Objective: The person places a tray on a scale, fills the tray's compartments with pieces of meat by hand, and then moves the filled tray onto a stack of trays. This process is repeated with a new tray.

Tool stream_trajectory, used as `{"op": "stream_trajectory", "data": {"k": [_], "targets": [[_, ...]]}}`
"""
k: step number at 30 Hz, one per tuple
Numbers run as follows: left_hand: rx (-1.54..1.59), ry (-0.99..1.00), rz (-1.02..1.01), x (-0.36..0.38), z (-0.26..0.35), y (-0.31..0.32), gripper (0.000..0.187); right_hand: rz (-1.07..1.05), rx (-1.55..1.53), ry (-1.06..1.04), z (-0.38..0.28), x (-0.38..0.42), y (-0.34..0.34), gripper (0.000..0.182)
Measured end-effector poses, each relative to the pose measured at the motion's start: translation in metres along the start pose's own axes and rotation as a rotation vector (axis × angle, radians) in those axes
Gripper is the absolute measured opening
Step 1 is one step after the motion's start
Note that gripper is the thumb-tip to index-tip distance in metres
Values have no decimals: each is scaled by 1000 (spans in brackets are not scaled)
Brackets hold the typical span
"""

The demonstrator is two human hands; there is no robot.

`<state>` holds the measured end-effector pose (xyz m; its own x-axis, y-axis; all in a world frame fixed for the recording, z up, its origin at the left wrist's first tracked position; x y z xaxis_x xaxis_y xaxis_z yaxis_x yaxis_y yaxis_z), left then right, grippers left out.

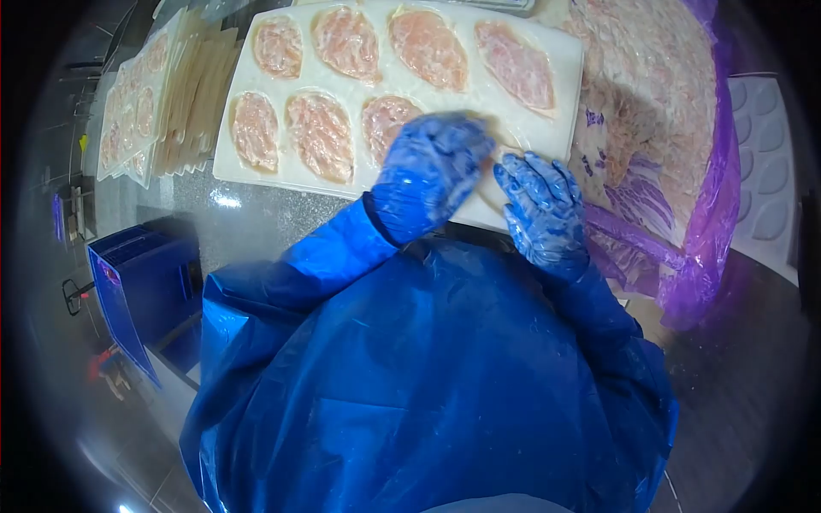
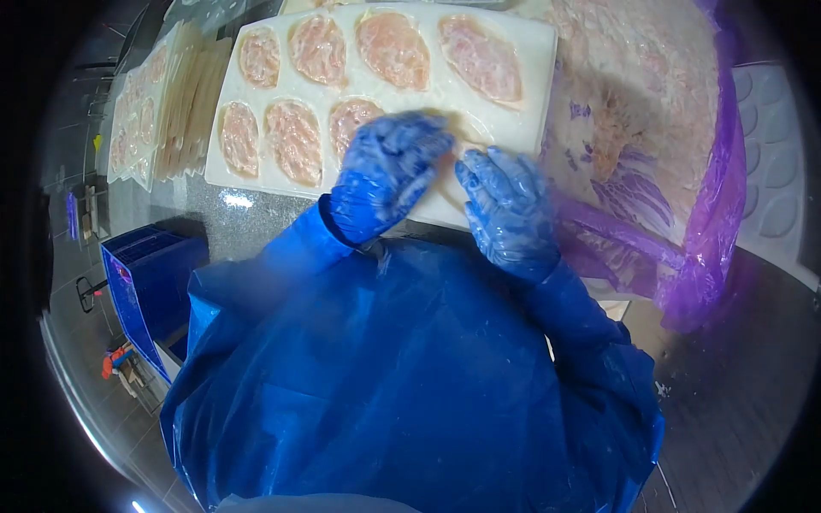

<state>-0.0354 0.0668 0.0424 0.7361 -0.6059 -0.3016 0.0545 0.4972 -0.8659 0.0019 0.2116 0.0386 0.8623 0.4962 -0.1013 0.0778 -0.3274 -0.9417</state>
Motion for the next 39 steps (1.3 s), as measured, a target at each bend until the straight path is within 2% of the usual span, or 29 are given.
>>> {"op": "stream_trajectory", "data": {"k": [2,3,4,7,8,10,11,12,14,15,16,18,19,20,22,23,24,26,27,29,30,32,33,35,36,38,39], "targets": [[93,68,-58,-7,12,17,49,12,69,8,-1,-3,-1,52],[-157,139,-65,-9,11,15,44,23,142,10,0,-7,-2,53],[-235,72,-63,-15,2,8,43,31,142,11,1,-11,-2,53],[-200,122,-118,-20,-3,10,47,-18,62,9,4,-16,-4,57],[308,0,-75,-28,-10,8,48,-11,65,9,11,-19,-7,57],[-63,243,38,-54,-5,-12,56,231,-146,16,30,-28,-30,53],[-80,192,50,-70,-20,-4,58,310,-118,-9,35,-37,-41,52],[-101,144,64,-85,-32,5,61,313,-119,-2,43,-47,-37,52],[-139,180,43,-101,-48,34,63,211,50,84,59,-60,-17,54],[-181,211,33,-110,-52,40,64,330,44,2,60,-47,-15,52],[-184,221,38,-114,-52,35,64,338,52,4,55,-43,-22,52],[-208,170,40,-107,-47,31,66,213,83,110,51,-26,-27,49],[-182,114,60,-107,-39,28,70,260,91,33,50,-16,-36,48],[-158,141,61,-103,-21,28,70,260,111,63,67,-8,-33,48],[-10,194,-120,-92,5,43,72,538,-369,381,146,26,-30,38],[11,196,-121,-92,8,45,72,705,-605,521,182,49,-26,32],[-10,195,-120,-94,7,44,72,708,-596,534,211,63,-19,32],[-35,204,-124,-96,5,42,73,486,220,450,231,73,-5,23],[-22,222,-139,-96,5,42,74,489,219,459,229,73,-4,23],[50,233,-168,-96,3,41,69,400,-175,664,242,72,14,23],[49,232,-170,-95,-2,37,69,399,-177,664,248,78,16,23],[339,240,-210,-100,-10,29,52,446,-194,563,261,90,15,21],[847,51,-99,-99,-15,19,43,447,-192,559,260,91,6,21],[877,-11,-17,-92,-19,2,42,476,-649,835,271,108,-1,23],[904,-71,58,-86,-27,-7,42,469,-650,833,284,118,7,23],[847,-80,104,-73,-37,-19,38,438,-278,758,314,146,16,20],[825,-96,137,-67,-42,-26,38,441,-274,755,317,149,7,20]]}}
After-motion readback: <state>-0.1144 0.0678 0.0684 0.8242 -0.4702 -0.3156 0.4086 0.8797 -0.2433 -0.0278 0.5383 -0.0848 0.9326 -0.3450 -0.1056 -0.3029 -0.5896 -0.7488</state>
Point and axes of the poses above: each hand's wrist, its own x-axis away from the middle knuckle, its own y-axis out of the palm, z = x × y, the point moved 8 cm from there along -x, towards the middle knuckle, and after that the axes turned 4 degrees about y, right-handed, at the moved point
